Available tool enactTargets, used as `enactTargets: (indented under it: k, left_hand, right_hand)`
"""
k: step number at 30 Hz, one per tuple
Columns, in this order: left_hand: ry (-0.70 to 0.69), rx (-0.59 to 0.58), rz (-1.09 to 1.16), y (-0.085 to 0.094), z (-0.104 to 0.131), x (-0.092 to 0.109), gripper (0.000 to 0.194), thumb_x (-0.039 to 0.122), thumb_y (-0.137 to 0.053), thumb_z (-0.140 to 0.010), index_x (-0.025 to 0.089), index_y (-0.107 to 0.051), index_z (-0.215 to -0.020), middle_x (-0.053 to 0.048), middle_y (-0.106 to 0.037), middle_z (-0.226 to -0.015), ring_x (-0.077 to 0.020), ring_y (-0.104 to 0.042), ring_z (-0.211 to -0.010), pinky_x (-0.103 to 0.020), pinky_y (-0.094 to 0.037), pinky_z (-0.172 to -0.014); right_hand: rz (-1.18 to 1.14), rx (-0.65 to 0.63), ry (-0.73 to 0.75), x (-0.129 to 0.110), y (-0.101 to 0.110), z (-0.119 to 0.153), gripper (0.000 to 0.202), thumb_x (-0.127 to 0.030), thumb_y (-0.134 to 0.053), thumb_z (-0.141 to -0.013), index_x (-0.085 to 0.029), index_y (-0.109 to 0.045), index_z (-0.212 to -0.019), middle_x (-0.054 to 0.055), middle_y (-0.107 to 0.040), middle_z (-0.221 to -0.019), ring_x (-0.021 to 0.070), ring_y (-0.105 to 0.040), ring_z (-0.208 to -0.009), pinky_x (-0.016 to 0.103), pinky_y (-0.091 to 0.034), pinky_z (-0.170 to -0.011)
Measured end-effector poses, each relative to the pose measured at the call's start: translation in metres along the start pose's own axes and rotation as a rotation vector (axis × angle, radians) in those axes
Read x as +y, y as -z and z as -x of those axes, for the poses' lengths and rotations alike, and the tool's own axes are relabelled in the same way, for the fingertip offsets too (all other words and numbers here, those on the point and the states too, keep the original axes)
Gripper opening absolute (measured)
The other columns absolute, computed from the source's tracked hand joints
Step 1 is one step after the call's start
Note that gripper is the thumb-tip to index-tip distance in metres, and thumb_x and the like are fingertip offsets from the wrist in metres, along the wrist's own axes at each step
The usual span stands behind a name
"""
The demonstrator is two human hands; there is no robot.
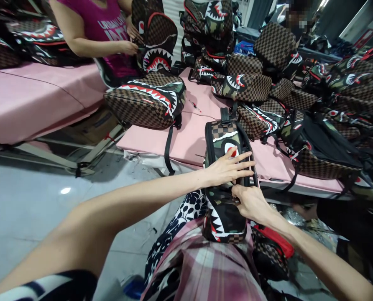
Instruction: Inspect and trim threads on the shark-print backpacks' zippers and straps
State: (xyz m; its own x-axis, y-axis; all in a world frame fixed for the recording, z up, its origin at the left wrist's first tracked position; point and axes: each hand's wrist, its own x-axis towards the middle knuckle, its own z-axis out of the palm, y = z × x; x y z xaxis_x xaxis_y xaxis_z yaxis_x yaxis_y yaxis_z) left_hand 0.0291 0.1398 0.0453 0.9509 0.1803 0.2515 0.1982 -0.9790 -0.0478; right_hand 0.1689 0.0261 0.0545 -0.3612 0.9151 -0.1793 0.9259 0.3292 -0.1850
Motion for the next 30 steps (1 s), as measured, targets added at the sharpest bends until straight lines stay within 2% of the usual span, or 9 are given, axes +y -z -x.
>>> enactTargets:
  k: [4,7,11,15,18,21,24,27,30]
  left_hand:
    - [-0.003,-0.003,-0.028,0.007,-0.01,-0.005,0.048,0.034,-0.049,-0.085,0.031,-0.04,-0.133,0.0,-0.03,-0.147,-0.0237,-0.008,-0.139,-0.049,-0.008,-0.113]
    - [-0.061,-0.016,-0.05,0.01,-0.026,-0.008,0.046,0.038,-0.048,-0.086,0.031,-0.042,-0.131,-0.002,-0.031,-0.146,-0.0238,-0.009,-0.139,-0.054,0.002,-0.111]
    - [-0.091,-0.045,-0.014,0.012,-0.045,-0.003,0.049,0.036,-0.055,-0.082,0.028,-0.043,-0.13,-0.005,-0.031,-0.146,-0.0256,-0.011,-0.139,-0.057,0.002,-0.109]
    - [-0.105,-0.148,0.082,0.019,-0.054,0.004,0.075,0.039,-0.072,-0.064,0.02,-0.042,-0.131,-0.012,-0.029,-0.146,-0.034,-0.008,-0.137,-0.063,-0.009,-0.104]
    - [-0.094,-0.205,0.092,0.02,-0.057,0.01,0.082,0.033,-0.077,-0.056,0.019,-0.043,-0.13,-0.013,-0.03,-0.146,-0.0352,-0.005,-0.137,-0.063,-0.009,-0.104]
    - [-0.054,-0.205,0.032,0.014,-0.057,0.02,0.076,0.03,-0.073,-0.061,0.019,-0.043,-0.13,-0.012,-0.027,-0.147,-0.034,-0.002,-0.138,-0.064,-0.003,-0.105]
    - [-0.001,-0.153,-0.04,0.005,-0.053,0.027,0.067,0.022,-0.061,-0.072,0.019,-0.037,-0.135,-0.01,-0.021,-0.15,-0.0307,-0.001,-0.139,-0.062,-0.001,-0.107]
    - [0.024,-0.076,-0.029,0.003,-0.044,0.025,0.062,0.016,-0.052,-0.079,0.023,-0.032,-0.137,-0.007,-0.02,-0.15,-0.0287,-0.004,-0.139,-0.06,-0.004,-0.107]
    - [-0.009,0.002,0.081,0.011,-0.028,0.021,0.052,0.019,-0.048,-0.084,0.023,-0.036,-0.134,-0.008,-0.027,-0.147,-0.0268,-0.015,-0.137,-0.052,-0.017,-0.107]
  right_hand:
    - [-0.511,0.14,0.085,0.01,-0.002,0.008,0.013,-0.02,-0.053,-0.08,-0.018,-0.05,-0.068,-0.003,-0.053,-0.067,0.0114,-0.051,-0.062,0.022,-0.034,-0.058]
    - [-0.701,0.206,0.067,0.02,-0.003,0.015,0.017,-0.024,-0.054,-0.08,-0.018,-0.047,-0.065,-0.003,-0.048,-0.064,0.0106,-0.046,-0.06,0.021,-0.034,-0.056]
    - [-0.642,0.228,0.051,0.031,0.0,0.025,0.017,-0.027,-0.056,-0.081,-0.018,-0.051,-0.068,-0.003,-0.05,-0.064,0.011,-0.047,-0.061,0.022,-0.035,-0.059]
    - [-0.408,0.2,0.014,0.032,0.006,0.033,0.022,-0.04,-0.06,-0.081,-0.019,-0.061,-0.089,0.001,-0.062,-0.081,0.014,-0.057,-0.07,0.023,-0.037,-0.062]
    - [-0.204,0.163,-0.076,0.026,0.006,0.032,0.026,-0.043,-0.062,-0.078,-0.019,-0.064,-0.09,0.003,-0.064,-0.082,0.0156,-0.06,-0.069,0.023,-0.034,-0.056]
    - [-0.201,0.162,-0.044,0.021,0.001,0.028,0.014,-0.029,-0.061,-0.079,-0.018,-0.064,-0.072,0.001,-0.063,-0.074,0.0135,-0.058,-0.063,0.023,-0.03,-0.053]
    - [-0.451,0.215,0.094,0.019,-0.006,0.028,0.022,-0.023,-0.056,-0.081,-0.016,-0.058,-0.061,-0.001,-0.056,-0.063,0.0102,-0.052,-0.056,0.022,-0.03,-0.052]
    - [-0.611,0.249,0.171,0.02,-0.011,0.033,0.024,-0.027,-0.055,-0.085,-0.016,-0.058,-0.063,-0.001,-0.052,-0.063,0.0095,-0.049,-0.056,0.021,-0.032,-0.053]
    - [-0.532,0.236,0.162,0.026,-0.011,0.042,0.018,-0.031,-0.055,-0.085,-0.017,-0.062,-0.075,0.0,-0.055,-0.072,0.0105,-0.052,-0.063,0.021,-0.033,-0.056]
